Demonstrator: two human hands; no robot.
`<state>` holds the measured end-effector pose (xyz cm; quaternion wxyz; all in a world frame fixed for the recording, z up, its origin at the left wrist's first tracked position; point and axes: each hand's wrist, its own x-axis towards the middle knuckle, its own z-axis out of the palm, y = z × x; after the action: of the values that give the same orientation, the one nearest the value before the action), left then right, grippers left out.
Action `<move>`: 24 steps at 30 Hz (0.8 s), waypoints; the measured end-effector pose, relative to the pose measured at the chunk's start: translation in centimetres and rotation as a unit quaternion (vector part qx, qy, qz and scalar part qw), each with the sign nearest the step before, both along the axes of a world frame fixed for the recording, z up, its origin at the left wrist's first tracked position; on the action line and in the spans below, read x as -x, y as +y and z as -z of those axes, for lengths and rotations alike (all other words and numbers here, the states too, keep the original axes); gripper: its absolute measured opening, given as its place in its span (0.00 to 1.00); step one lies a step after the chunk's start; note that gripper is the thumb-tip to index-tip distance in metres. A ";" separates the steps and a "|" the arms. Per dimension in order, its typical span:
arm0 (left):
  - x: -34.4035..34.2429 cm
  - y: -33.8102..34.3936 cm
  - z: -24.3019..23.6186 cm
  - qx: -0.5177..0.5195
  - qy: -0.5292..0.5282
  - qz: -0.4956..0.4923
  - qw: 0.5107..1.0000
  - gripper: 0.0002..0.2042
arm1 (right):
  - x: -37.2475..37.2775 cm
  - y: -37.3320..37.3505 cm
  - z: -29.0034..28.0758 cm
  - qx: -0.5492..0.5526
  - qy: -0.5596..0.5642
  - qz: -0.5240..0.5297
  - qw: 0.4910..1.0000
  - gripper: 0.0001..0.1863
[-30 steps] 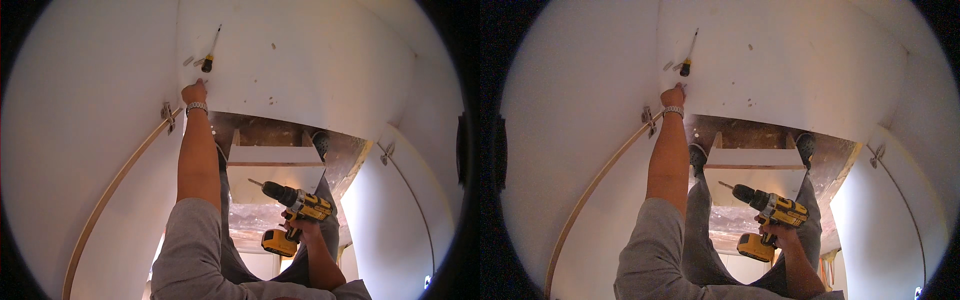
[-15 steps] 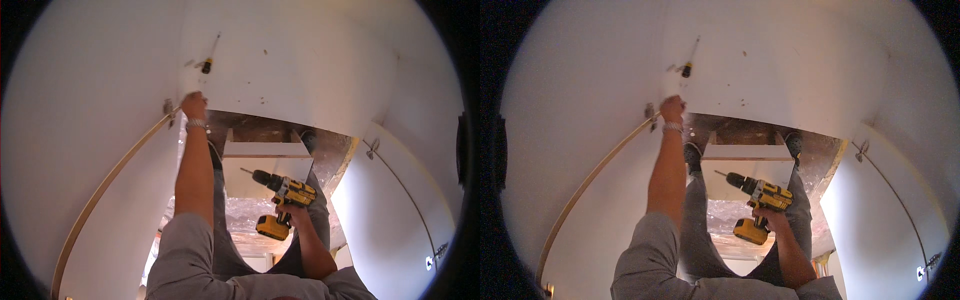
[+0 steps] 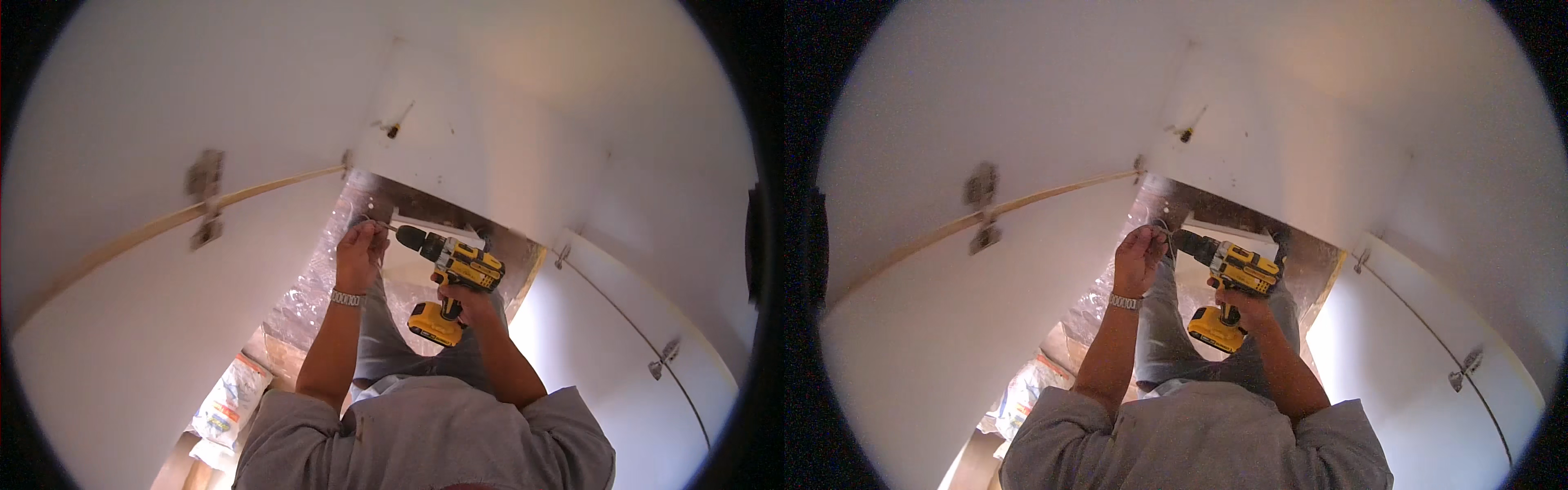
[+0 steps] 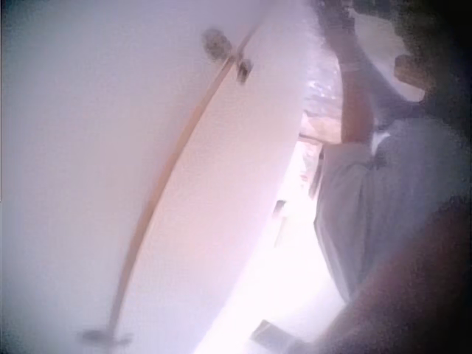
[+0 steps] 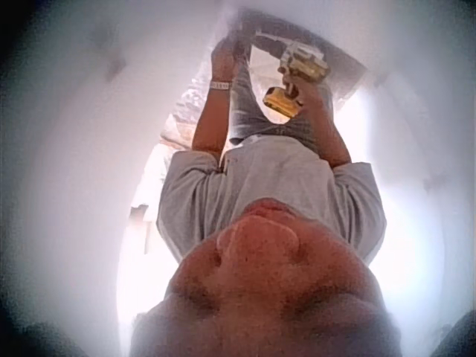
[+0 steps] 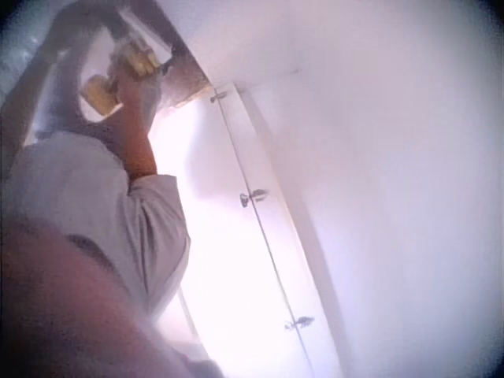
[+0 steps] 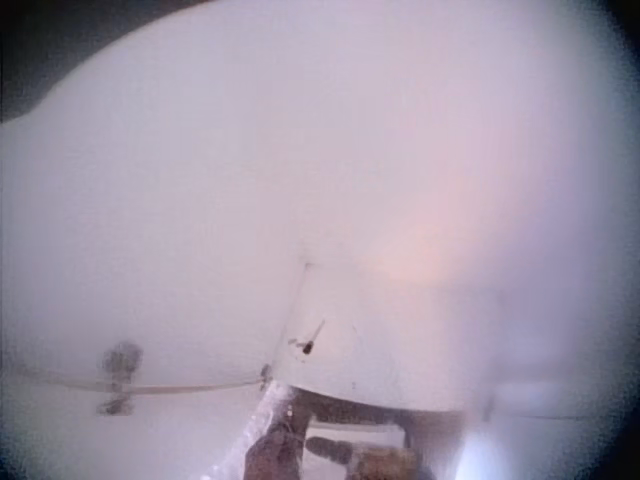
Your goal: The person installs a cabinet door by securing the hinges to the cabinet frame with a power drill and screws.
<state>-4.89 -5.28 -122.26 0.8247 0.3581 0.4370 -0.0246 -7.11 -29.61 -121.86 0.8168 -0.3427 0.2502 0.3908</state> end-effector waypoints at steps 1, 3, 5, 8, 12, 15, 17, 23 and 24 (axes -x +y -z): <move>-1.1 -0.3 -1.9 -0.002 -0.016 -0.004 1.000 0.07 | -0.7 0.0 -1.4 0.006 -0.005 -0.008 1.000 0.22; -2.0 -0.2 -5.1 0.044 -0.105 -0.016 0.993 0.07 | -1.7 0.3 -4.1 0.007 -0.028 -0.019 0.999 0.23; -2.0 0.3 -6.9 0.076 -0.130 -0.026 0.988 0.07 | -2.2 0.6 -7.0 0.031 -0.085 -0.039 0.995 0.22; -2.2 0.6 -10.6 0.050 -0.129 -0.020 0.990 0.07 | -2.5 0.3 -9.5 0.052 -0.135 -0.107 0.984 0.21; -1.0 0.5 -14.8 0.006 -0.192 -0.017 0.981 0.07 | -2.7 0.5 -13.1 0.066 -0.240 -0.133 0.959 0.17; -1.5 -0.1 -16.5 0.007 -0.227 -0.051 0.972 0.08 | -3.3 0.2 -9.9 0.039 -0.313 -0.142 0.938 0.15; -2.0 -0.4 -17.1 0.017 -0.226 -0.099 0.969 0.09 | -4.4 -0.1 -9.7 0.071 -0.334 -0.203 0.918 0.13; -6.2 -1.3 -20.2 -0.089 -0.208 -0.224 0.948 0.06 | -6.1 3.9 -11.5 0.018 -0.503 -0.106 0.858 0.11; -6.9 -1.3 -20.4 -0.118 -0.189 -0.251 0.942 0.06 | -6.7 4.3 -10.9 0.063 -0.509 -0.165 0.843 0.11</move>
<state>2.01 -6.59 -101.88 0.8232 0.3301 0.3486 0.3029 -0.40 -25.31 -110.92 0.7293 -0.5806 -0.2366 0.2740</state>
